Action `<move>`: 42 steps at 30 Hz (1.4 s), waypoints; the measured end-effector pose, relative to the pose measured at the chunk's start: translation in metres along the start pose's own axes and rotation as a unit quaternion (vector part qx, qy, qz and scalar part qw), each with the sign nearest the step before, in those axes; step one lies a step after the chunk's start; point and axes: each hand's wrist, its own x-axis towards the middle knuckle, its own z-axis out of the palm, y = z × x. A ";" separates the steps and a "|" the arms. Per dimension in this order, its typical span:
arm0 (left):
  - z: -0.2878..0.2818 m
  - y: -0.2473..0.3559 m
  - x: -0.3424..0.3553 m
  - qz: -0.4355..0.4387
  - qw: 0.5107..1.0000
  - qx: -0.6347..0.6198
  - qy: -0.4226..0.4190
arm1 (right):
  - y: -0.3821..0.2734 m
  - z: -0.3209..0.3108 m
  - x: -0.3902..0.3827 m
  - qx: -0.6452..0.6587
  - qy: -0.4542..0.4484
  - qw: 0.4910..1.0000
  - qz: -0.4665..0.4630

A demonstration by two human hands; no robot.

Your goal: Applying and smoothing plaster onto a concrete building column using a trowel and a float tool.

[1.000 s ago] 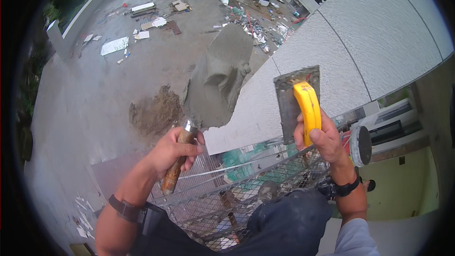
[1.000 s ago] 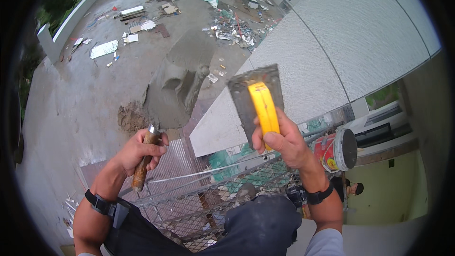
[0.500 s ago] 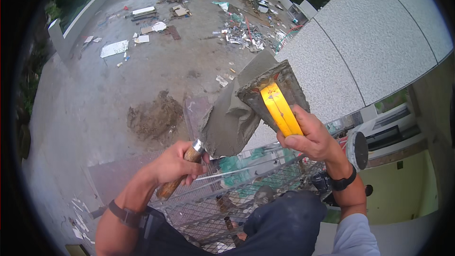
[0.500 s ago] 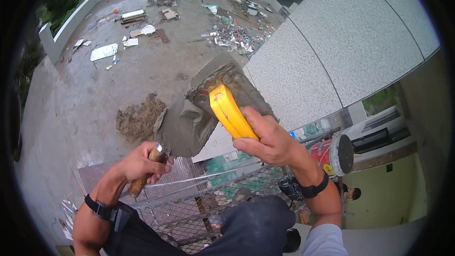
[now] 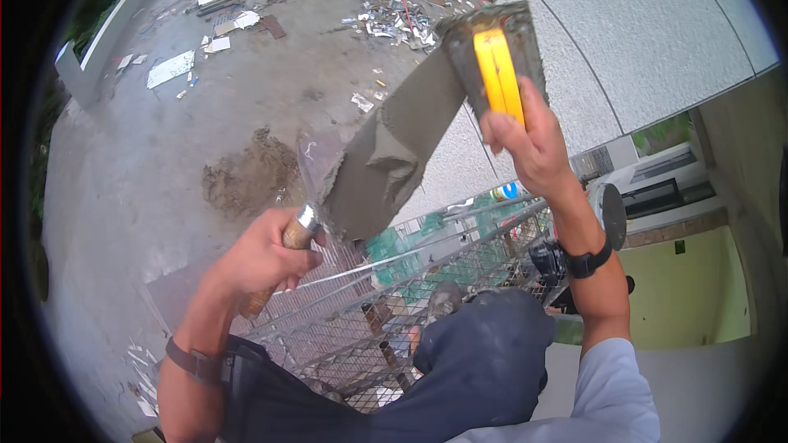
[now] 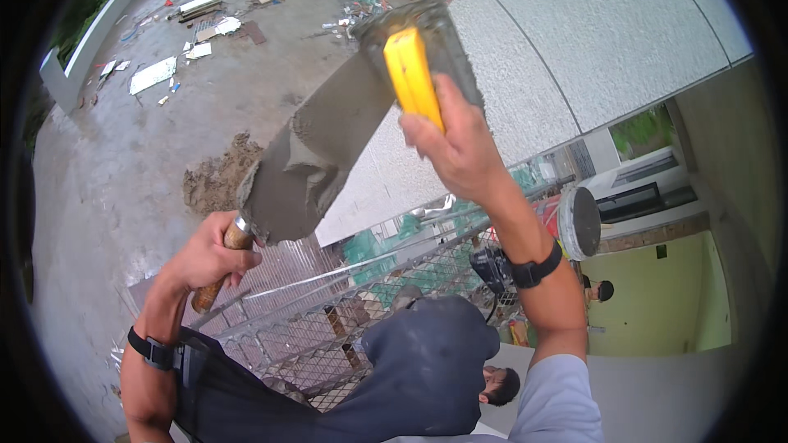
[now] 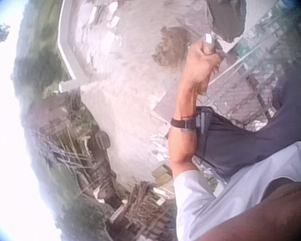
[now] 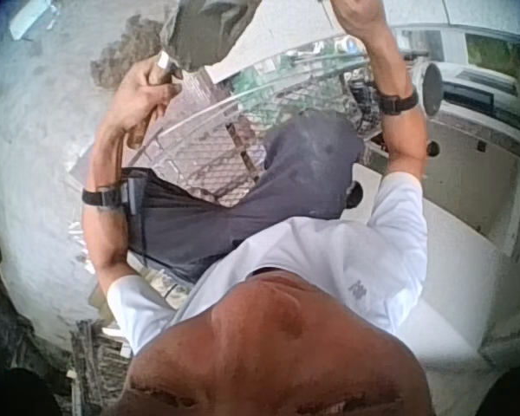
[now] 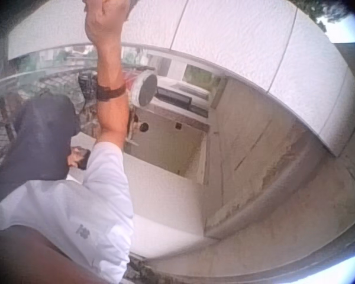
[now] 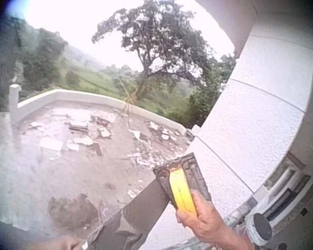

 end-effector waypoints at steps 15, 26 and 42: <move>-0.022 -0.005 -0.019 0.067 0.981 -0.122 0.133 | 0.178 0.079 0.050 -0.455 0.072 0.879 0.125; -0.016 -0.009 -0.044 0.060 0.979 -0.089 0.171 | 0.251 0.112 0.096 -0.502 0.069 0.841 0.189; -0.009 -0.016 -0.037 0.058 0.982 -0.109 0.142 | 0.249 0.078 0.125 -0.441 0.096 0.860 0.239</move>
